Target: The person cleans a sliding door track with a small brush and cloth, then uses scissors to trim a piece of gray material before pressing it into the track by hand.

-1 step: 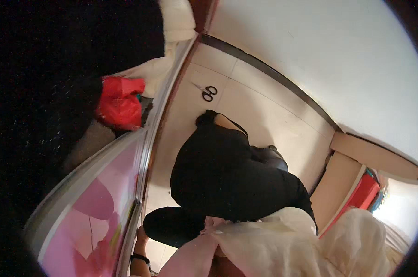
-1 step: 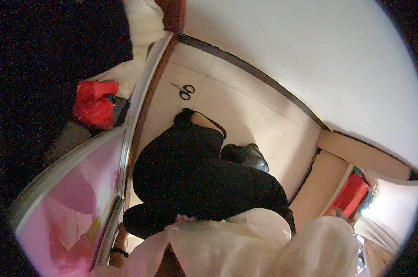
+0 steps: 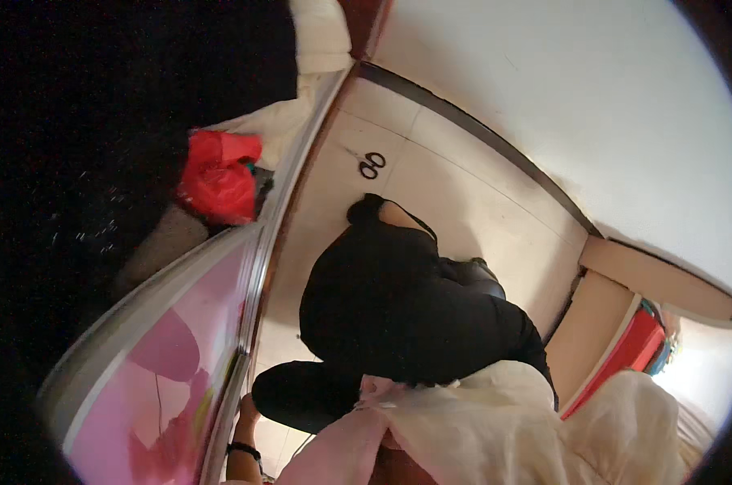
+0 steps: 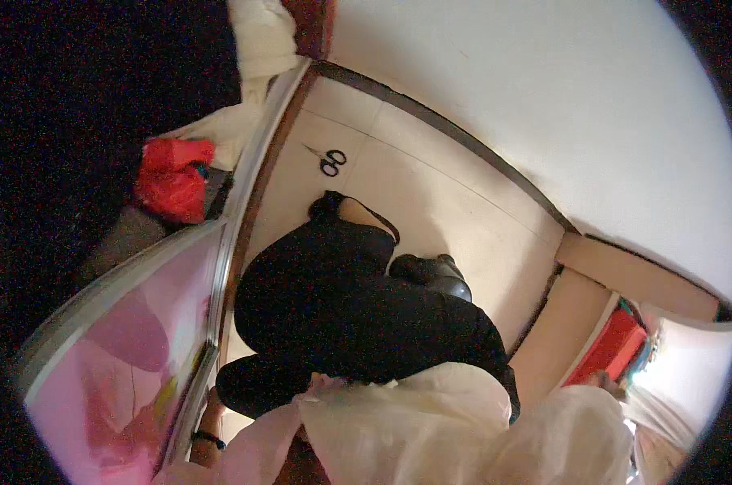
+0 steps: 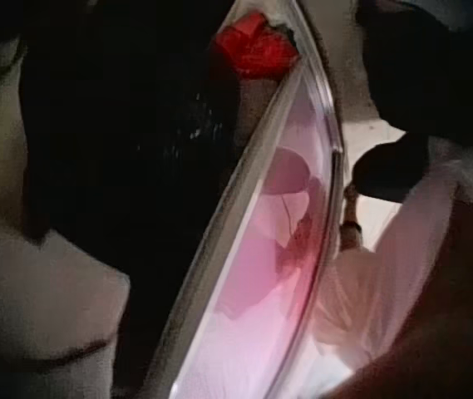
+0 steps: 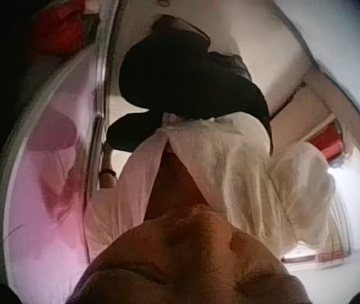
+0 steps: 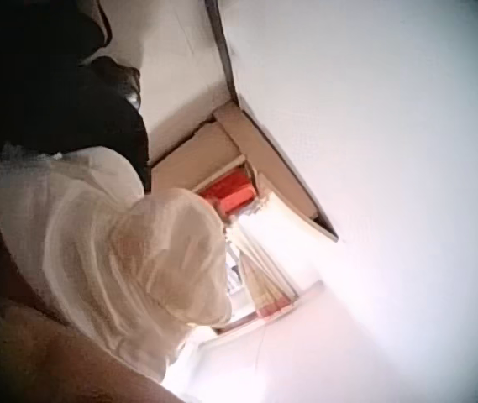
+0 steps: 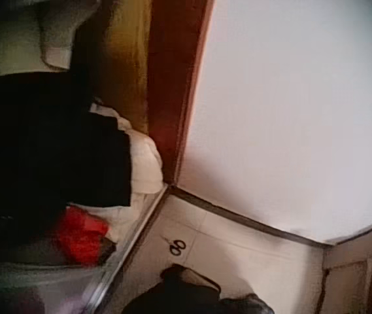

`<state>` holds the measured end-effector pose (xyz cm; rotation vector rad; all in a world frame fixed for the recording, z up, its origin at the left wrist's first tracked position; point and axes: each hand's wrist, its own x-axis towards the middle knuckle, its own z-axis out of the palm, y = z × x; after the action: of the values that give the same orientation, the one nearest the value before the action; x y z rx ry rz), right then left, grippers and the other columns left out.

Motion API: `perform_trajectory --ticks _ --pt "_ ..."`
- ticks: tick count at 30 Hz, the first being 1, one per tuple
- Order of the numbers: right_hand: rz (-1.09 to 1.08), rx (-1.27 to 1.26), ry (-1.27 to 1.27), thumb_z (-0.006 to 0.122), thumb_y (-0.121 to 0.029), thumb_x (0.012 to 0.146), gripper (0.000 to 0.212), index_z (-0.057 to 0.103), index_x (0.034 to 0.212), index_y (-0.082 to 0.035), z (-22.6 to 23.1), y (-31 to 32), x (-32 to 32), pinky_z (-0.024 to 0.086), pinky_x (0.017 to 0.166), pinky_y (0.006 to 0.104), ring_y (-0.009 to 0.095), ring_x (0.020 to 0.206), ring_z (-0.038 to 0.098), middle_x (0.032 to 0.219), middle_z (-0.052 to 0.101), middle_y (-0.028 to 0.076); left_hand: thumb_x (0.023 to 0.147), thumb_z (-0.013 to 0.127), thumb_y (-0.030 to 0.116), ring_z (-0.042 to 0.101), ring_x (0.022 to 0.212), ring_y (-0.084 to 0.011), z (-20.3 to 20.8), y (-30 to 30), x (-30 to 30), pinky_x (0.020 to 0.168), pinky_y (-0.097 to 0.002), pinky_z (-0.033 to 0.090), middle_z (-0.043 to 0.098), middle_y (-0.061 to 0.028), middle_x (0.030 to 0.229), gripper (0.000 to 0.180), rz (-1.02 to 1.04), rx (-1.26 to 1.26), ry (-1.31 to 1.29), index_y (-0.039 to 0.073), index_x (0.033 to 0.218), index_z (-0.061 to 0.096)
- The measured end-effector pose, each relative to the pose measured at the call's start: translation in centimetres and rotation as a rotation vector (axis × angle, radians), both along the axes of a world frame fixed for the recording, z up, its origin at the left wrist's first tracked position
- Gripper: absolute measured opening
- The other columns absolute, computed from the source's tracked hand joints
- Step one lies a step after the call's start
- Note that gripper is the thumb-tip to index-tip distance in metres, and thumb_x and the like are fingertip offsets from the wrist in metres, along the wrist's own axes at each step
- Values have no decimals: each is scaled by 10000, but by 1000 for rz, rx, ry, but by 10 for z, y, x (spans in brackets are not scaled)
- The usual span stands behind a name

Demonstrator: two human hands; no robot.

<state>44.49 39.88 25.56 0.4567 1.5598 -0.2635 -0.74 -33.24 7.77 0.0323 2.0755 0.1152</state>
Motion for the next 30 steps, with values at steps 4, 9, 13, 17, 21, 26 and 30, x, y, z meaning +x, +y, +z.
perform_trajectory --ticks 4,9,13,17,21,26,30 --pt "111 1 -171 584 -271 782 248 534 924 -74 5 45 -7 447 621 401 299 699 577 749 580 125 794 505 255 591 830 -319 -4 15 3 742 -405 454 616 -196 866 259 -3 -103 -98 21 791 616" --pt "351 -18 -310 591 -299 776 266 570 915 -73 -25 125 -53 453 637 391 284 721 586 788 598 124 723 573 178 589 781 -287 -6 7 3 734 -398 455 609 -130 800 82 -556 2 -121 102 725 602" --pt "575 -37 -444 597 -321 771 284 600 908 -72 -48 193 -94 457 650 382 272 739 592 820 612 124 787 542 200 582 805 -307 13 57 -4 760 -403 453 609 -154 827 160 -449 57 88 51 757 593" --pt "763 -58 -568 603 -343 767 304 629 900 -71 -63 244 -137 461 663 374 259 757 599 851 626 123 801 454 193 572 775 -350 67 141 24 697 -432 445 615 -158 798 194 72 20 319 54 762 583" --pt "903 -105 -668 609 -365 762 326 658 893 -70 -96 265 -189 465 675 366 247 775 606 883 640 122 799 457 191 579 780 -342 120 150 67 683 -440 449 616 -156 802 173 -105 -168 350 62 800 572" --pt "789 -249 57 546 -355 765 320 630 877 -67 -98 251 -255 481 682 414 290 760 605 830 634 140 826 445 190 570 802 -355 159 132 72 699 -457 446 608 -158 803 172 -28 -228 654 56 810 553" --pt "737 -146 766 464 -245 799 246 611 910 -81 -95 203 -339 486 711 427 342 832 598 871 629 155 823 446 175 563 822 -354 181 168 45 723 -440 445 600 -169 843 182 -107 -142 786 42 838 570"
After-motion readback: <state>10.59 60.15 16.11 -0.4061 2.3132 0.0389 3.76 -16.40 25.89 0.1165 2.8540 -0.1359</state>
